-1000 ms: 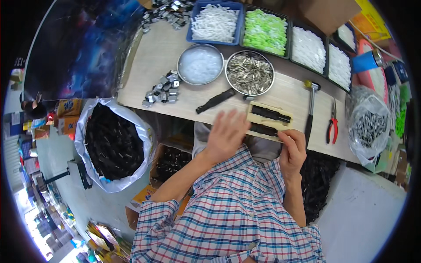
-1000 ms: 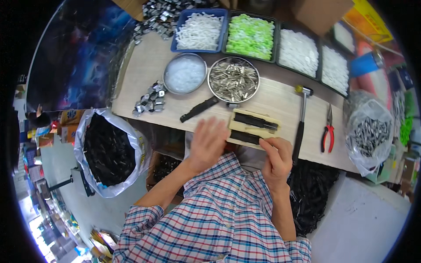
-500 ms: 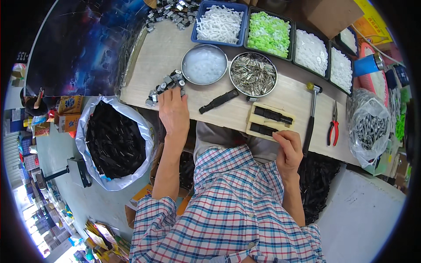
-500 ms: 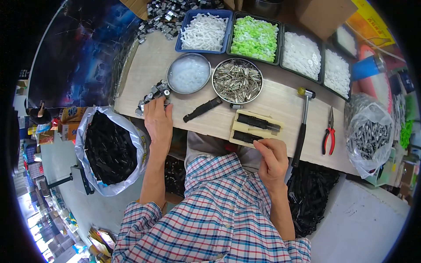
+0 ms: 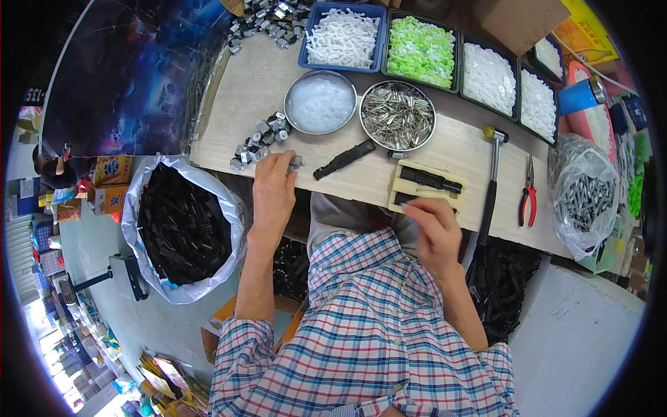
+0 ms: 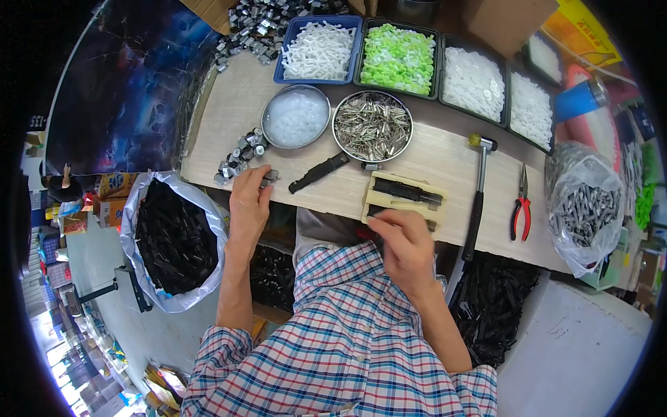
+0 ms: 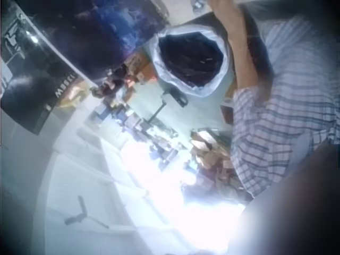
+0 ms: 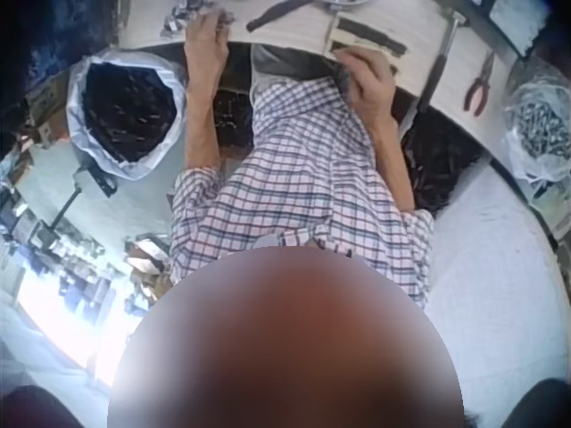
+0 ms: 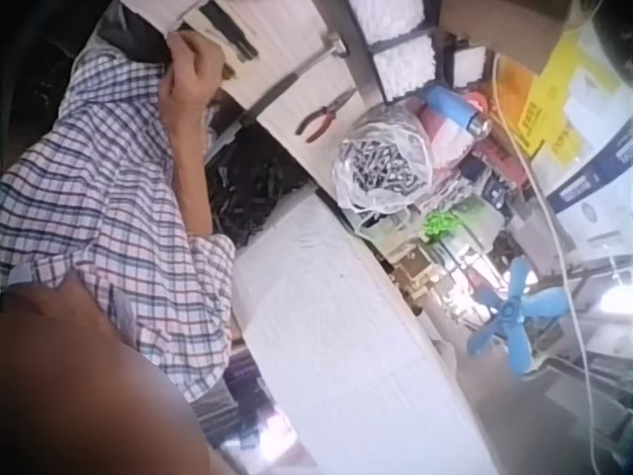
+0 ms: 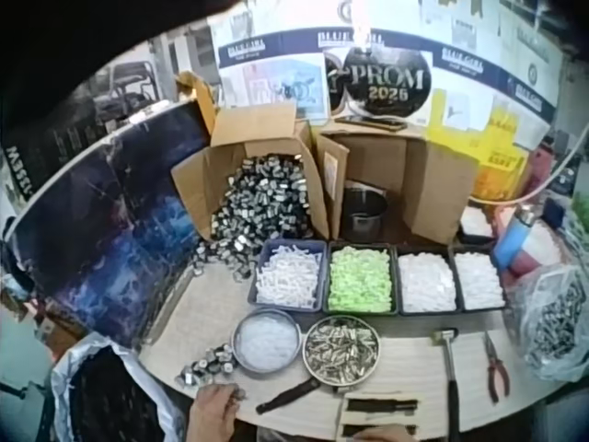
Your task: Assembling small hardware components by hand and using tools at a workbench.
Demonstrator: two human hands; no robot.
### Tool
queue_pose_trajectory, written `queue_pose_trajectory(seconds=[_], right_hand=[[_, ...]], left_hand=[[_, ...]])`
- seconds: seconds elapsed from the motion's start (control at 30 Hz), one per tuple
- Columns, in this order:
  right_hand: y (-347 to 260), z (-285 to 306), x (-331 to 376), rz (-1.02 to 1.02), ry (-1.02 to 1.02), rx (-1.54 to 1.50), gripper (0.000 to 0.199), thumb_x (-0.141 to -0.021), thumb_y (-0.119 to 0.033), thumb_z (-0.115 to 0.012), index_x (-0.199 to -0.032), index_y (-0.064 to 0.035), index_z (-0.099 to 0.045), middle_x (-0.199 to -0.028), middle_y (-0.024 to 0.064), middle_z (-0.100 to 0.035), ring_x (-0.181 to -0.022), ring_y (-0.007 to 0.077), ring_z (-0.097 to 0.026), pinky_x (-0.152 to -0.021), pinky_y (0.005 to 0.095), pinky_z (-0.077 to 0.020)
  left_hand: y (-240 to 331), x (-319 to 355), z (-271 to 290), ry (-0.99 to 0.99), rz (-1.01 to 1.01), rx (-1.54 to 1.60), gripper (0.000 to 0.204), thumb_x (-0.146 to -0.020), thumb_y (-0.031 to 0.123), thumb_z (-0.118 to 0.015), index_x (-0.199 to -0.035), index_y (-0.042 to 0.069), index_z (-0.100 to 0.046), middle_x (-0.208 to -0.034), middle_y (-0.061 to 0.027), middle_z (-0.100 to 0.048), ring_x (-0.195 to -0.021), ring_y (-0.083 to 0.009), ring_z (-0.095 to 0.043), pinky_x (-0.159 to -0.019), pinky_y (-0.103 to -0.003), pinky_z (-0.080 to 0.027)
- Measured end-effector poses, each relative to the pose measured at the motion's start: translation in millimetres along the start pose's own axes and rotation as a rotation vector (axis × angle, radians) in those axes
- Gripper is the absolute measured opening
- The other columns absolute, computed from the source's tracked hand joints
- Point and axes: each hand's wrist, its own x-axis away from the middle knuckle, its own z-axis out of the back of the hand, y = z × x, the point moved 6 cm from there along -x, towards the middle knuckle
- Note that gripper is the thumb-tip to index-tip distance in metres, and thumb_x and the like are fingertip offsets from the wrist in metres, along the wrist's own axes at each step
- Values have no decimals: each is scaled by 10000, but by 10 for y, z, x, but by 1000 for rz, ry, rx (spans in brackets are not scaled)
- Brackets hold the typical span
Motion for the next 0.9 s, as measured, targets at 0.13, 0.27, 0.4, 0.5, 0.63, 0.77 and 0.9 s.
queue_pose_trajectory(seconds=[0.13, 0.27, 0.4, 0.5, 0.63, 0.77, 0.9], right_hand=[[-197, -681, -369, 122, -93, 45, 385, -696, 92, -659, -1055, -41, -698, -1071, 117, -674, -1015, 324, -633, -854, 418, -520], [-207, -1451, -724, 179, -83, 143, 335, -739, -51, -705, -1073, -53, -676, -1068, 96, -665, -1087, 305, -601, -926, 428, -461], [-204, -1761, -833, 177, -216, 236, 236, -777, -137, -693, -1003, -74, -665, -1018, 73, -650, -1037, 272, -592, -896, 403, -437], [-147, -1805, -875, 140, -250, 222, 167, -797, -147, -664, -952, -84, -658, -992, 55, -639, -1003, 252, -590, -873, 401, -437], [-145, -1817, -927, 169, -214, 327, 153, -807, -155, -639, -942, -85, -652, -964, 61, -628, -995, 243, -593, -876, 395, -437], [-173, -1821, -955, 240, -188, 392, 193, -810, -161, -615, -984, -84, -649, -910, 64, -595, -979, 242, -590, -868, 392, -444], [-220, -1430, -908, 210, -75, 158, 194, -831, -140, -676, -1004, -62, -636, -954, 101, -623, -948, 270, -618, -843, 397, -486]], left_hand=[[-5, 36, -53, -48, -7, 86, 400, -827, -66, -695, -1215, 12, -636, -1078, -160, -654, -944, -339, -631, -773, -402, -532], [11, 94, -124, 4, 44, 189, 389, -821, -65, -691, -1199, -3, -624, -1038, -178, -650, -971, -383, -606, -844, -458, -491], [-35, 188, -58, 60, 90, 167, 392, -816, -72, -701, -1196, -16, -623, -1038, -180, -659, -955, -376, -617, -828, -451, -501], [-83, 229, -50, 68, 29, 144, 387, -819, -76, -696, -1195, -17, -623, -1061, -196, -652, -971, -383, -615, -842, -449, -498], [-212, 244, 180, 375, 94, -60, 317, -910, -31, -646, -1224, -46, -601, -1136, -191, -639, -999, -329, -615, -880, -406, -496], [-935, 89, 59, 597, 457, 372, 325, -998, 38, -592, -1305, -49, -531, -1151, -122, -604, -1015, -191, -583, -919, -314, -482], [-1004, -104, 33, 659, 498, 501, 319, -1006, 77, -589, -1281, -65, -510, -1140, -123, -585, -1029, -178, -576, -927, -300, -480]])
